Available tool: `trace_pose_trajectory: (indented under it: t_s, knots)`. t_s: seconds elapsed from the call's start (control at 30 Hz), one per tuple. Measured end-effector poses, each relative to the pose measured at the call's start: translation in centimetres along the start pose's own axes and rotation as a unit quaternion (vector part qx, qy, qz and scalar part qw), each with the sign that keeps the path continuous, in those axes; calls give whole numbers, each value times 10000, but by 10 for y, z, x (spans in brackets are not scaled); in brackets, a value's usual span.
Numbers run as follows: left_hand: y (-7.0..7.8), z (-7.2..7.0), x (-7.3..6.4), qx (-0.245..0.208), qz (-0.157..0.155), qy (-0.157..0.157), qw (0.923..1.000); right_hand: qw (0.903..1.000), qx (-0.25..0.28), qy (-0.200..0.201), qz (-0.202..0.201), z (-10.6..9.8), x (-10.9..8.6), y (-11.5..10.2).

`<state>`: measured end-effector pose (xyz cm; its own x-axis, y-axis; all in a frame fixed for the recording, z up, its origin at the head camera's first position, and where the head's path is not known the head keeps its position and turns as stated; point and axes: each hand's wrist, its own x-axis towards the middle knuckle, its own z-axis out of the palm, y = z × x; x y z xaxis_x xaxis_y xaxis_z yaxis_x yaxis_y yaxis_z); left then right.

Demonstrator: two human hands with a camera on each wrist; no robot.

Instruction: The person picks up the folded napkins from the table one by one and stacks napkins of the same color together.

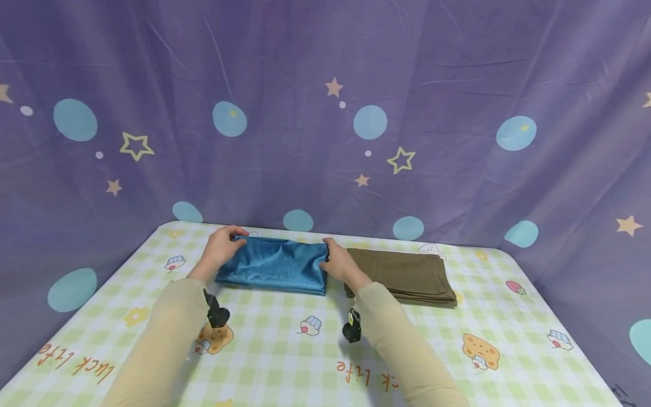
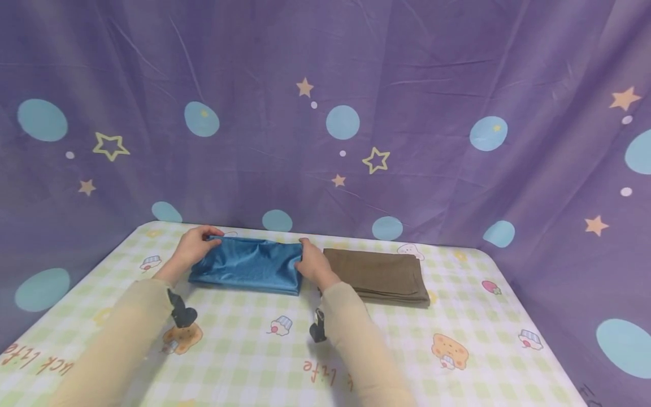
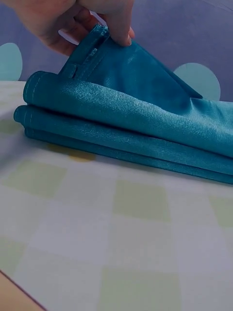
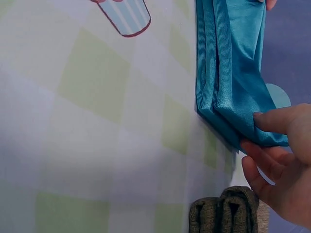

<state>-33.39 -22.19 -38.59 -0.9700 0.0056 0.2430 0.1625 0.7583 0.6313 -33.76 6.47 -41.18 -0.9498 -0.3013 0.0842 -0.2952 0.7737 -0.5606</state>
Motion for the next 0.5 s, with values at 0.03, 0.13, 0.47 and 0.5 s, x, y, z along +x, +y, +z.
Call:
trace_pose_trajectory:
  t_s: [0.03,0.13,0.47,0.5]
  knots:
    - [0,0,0,-17,-14,-3,10000,10000,-2,2,-19,0,0,0]
    - [1,0,-2,-59,-75,10,10000,9999,-7,58,-100,0,-1,1]
    - [-4,-2,-2,130,23,-312,9994,9996,-103,-1,245,0,-6,1]
    - [-5,-2,-2,156,32,-362,9992,9996,-115,16,254,0,-7,1]
